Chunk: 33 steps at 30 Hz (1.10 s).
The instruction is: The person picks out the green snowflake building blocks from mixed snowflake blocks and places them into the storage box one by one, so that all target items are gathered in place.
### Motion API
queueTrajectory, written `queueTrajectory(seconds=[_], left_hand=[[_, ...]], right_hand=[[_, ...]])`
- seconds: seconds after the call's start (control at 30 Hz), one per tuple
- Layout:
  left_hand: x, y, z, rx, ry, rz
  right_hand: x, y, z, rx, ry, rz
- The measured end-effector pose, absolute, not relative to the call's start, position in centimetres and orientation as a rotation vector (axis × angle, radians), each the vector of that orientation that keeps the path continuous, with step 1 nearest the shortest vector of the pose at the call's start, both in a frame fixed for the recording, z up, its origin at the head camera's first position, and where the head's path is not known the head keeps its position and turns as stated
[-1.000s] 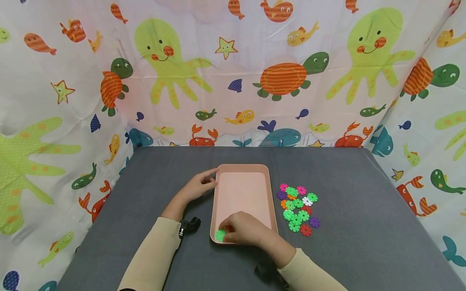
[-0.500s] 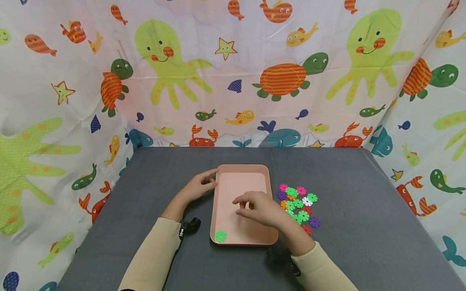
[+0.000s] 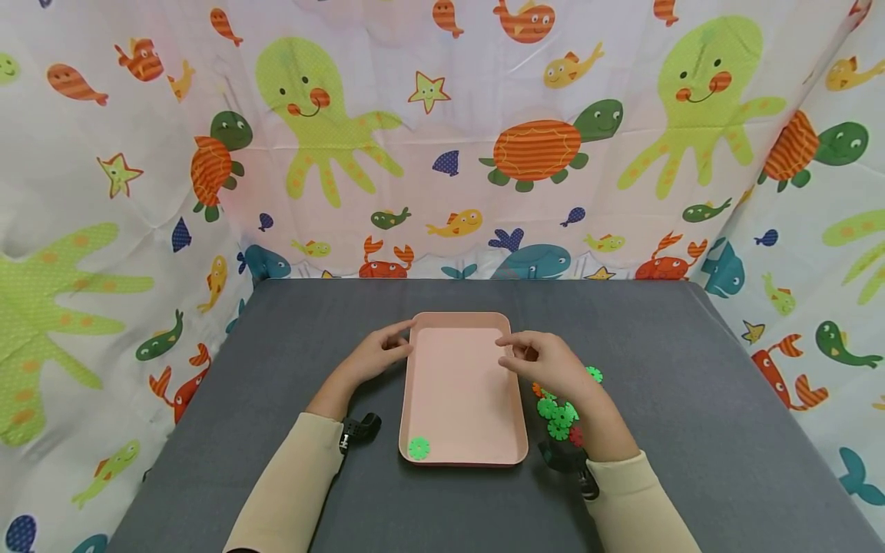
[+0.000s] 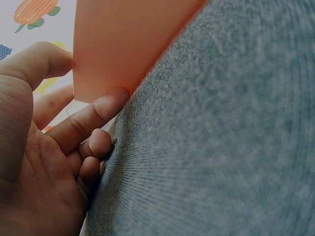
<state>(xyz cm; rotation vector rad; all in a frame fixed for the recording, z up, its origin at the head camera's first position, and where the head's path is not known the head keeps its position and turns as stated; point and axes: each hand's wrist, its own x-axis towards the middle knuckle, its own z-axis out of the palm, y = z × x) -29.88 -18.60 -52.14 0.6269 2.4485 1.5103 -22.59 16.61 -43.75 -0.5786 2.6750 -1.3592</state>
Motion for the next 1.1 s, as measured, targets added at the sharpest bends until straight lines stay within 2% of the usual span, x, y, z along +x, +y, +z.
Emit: queueTrajectory(seconds=[0.53,1.1], left_hand=[[-30.3,-18.9,-52.9,0.588,2.465,1.531],[-30.1,-18.7,-52.9,0.57,2.478,1.529]], right_hand=[[-24.9,23.2,-46.9,-0.24,2.725,-1.31],[-25.7,24.8,-49.4,-0.133,2.822,-0.901]])
